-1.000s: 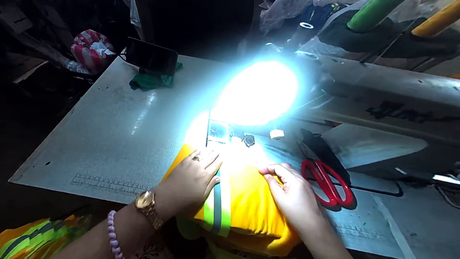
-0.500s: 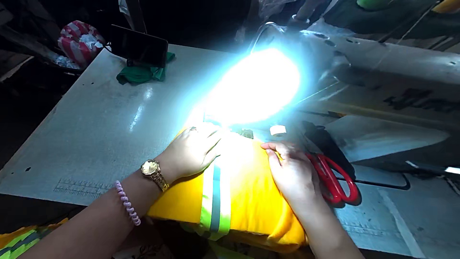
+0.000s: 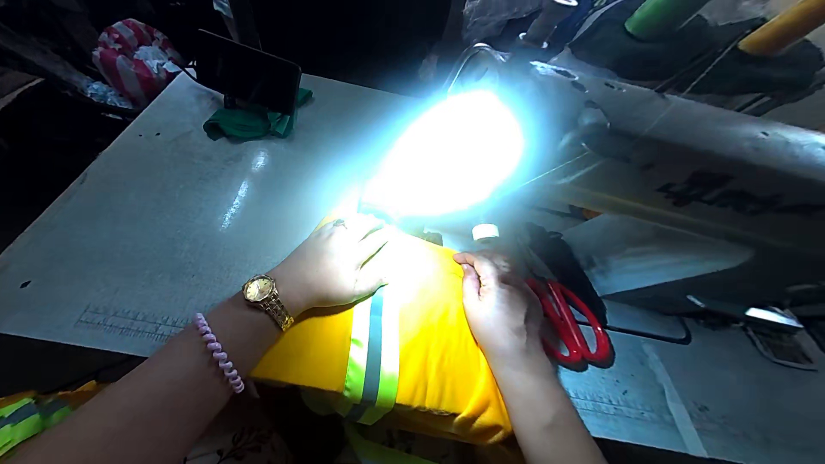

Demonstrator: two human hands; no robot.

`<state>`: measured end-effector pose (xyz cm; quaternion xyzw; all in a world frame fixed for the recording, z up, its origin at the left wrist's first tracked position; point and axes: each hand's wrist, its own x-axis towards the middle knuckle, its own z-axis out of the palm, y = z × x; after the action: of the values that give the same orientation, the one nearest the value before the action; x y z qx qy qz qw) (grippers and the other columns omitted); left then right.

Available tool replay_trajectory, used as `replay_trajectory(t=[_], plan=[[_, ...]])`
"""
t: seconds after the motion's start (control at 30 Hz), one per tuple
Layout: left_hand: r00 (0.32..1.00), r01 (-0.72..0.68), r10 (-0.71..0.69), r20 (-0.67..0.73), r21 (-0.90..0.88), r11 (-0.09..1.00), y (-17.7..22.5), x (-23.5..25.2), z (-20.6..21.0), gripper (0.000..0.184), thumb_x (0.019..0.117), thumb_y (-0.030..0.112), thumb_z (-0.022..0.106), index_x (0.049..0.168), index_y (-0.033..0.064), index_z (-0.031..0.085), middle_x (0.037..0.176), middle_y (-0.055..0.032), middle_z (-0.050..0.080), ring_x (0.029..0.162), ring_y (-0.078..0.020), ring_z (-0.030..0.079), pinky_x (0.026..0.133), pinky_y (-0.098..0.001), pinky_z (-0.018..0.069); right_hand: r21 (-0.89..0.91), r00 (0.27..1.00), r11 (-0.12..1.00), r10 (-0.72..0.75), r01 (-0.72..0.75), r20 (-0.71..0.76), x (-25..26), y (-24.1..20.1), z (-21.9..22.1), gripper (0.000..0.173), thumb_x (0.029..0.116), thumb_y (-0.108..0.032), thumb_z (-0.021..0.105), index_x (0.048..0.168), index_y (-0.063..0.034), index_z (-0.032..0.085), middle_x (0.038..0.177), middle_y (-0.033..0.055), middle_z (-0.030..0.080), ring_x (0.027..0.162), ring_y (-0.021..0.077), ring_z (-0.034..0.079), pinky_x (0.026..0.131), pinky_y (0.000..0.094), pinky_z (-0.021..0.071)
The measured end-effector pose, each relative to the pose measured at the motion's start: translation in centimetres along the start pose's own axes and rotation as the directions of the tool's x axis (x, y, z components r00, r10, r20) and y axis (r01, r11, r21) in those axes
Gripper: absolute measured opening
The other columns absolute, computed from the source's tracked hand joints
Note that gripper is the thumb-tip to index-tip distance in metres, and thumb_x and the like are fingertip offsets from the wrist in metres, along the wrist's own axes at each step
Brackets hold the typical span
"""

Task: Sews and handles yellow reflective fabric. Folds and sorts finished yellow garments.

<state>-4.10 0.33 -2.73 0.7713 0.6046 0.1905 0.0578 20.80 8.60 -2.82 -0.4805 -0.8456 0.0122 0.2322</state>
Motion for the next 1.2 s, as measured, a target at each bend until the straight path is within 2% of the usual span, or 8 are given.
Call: replay_trajectory(t=[0.6,0.73,0.83,0.93,1.0,1.1,1.13,1.2], plan=[[0.991,0.052,-0.047,0.127,-0.040,0.998,0.0,0.5,-1.2,0.064,0.0982,0.051,0.050,0.153,0.0186,0.049,0.155,-0.0065,0.048,0.144,-0.0251,0.043,0.116,-0.0479,0.0364,-0.024,0.999,0.999,-0.032,0.031,-0.034,0.2,-0.2,0.3,0.024,0.1007,-0.010,0.053,0.108,-0.0088,0.076,0.110,0.0147,0.071,0.099,0.0312,0.071,0.079,0.0512,0.0582],[0.997,0.028,-0.025,0.080,-0.027,0.999,-0.1,0.6,-0.9,0.062,0.0971,0.049,0.051,0.150,0.0164,0.053,0.152,-0.0071,0.051,0.141,-0.0249,0.047,0.115,-0.0472,0.0378,-0.039,0.998,0.999,-0.037,0.035,-0.045,0.5,-0.1,0.4,0.023,0.0998,-0.008,0.054,0.107,-0.0096,0.077,0.108,0.0141,0.072,0.098,0.0305,0.071,0.077,0.0513,0.0585],[0.993,0.045,-0.043,0.111,-0.016,0.999,-0.2,0.8,-1.0,0.066,0.0965,0.052,0.052,0.152,0.0171,0.050,0.155,-0.0055,0.048,0.143,-0.0249,0.044,0.116,-0.0480,0.0366,-0.010,0.998,0.998,-0.057,0.057,-0.015,0.6,0.5,0.4,0.023,0.1000,-0.012,0.056,0.109,-0.0098,0.077,0.110,0.0141,0.072,0.106,0.0326,0.070,0.088,0.0543,0.0566],[0.983,0.087,-0.078,0.169,-0.046,0.995,-0.2,0.9,-1.2,0.075,0.0929,0.057,0.059,0.155,0.0188,0.045,0.158,-0.0043,0.044,0.145,-0.0259,0.041,0.117,-0.0513,0.0351,0.042,0.992,0.991,-0.125,0.124,0.015,0.0,2.8,-0.2,0.037,0.1017,-0.033,0.055,0.123,-0.0090,0.072,0.120,0.0144,0.071,0.120,0.0364,0.063,0.105,0.0571,0.0470],[0.971,0.103,-0.094,0.219,-0.029,0.994,-0.2,1.0,-1.3,0.081,0.0903,0.062,0.060,0.158,0.0211,0.041,0.160,-0.0031,0.040,0.147,-0.0262,0.037,0.119,-0.0517,0.0309,0.051,0.989,0.988,-0.145,0.144,0.001,-0.8,4.9,-0.7,0.042,0.1009,-0.039,0.053,0.120,-0.0081,0.074,0.119,0.0164,0.070,0.118,0.0390,0.063,0.103,0.0577,0.0483],[0.962,0.132,-0.148,0.228,0.083,0.988,0.8,0.2,-1.6,0.084,0.0946,0.066,0.051,0.162,0.0186,0.033,0.167,-0.0091,0.030,0.156,-0.0279,0.022,0.127,-0.0513,0.0120,0.031,0.990,0.990,-0.139,0.139,-0.010,-1.5,6.3,-1.7,0.038,0.0988,-0.034,0.055,0.115,-0.0060,0.075,0.115,0.0198,0.068,0.110,0.0400,0.064,0.097,0.0569,0.0514],[0.971,0.145,-0.166,0.175,0.125,0.982,1.5,-0.2,-1.5,0.083,0.0957,0.065,0.051,0.161,0.0151,0.035,0.166,-0.0130,0.031,0.155,-0.0304,0.023,0.127,-0.0525,0.0127,0.029,0.989,0.989,-0.144,0.145,-0.019,-1.4,5.7,-2.1,0.035,0.0984,-0.032,0.057,0.114,-0.0060,0.075,0.115,0.0200,0.068,0.109,0.0403,0.065,0.095,0.0576,0.0519],[0.991,0.125,-0.132,0.039,0.136,0.983,3.3,-1.5,-1.1,0.073,0.0948,0.053,0.062,0.151,0.0076,0.050,0.156,-0.0172,0.045,0.145,-0.0330,0.042,0.122,-0.0539,0.0281,0.056,0.983,0.981,-0.184,0.185,-0.027,-1.3,3.4,-2.2,0.031,0.0977,-0.028,0.059,0.112,-0.0064,0.077,0.113,0.0183,0.070,0.108,0.0387,0.066,0.093,0.0570,0.0536]])
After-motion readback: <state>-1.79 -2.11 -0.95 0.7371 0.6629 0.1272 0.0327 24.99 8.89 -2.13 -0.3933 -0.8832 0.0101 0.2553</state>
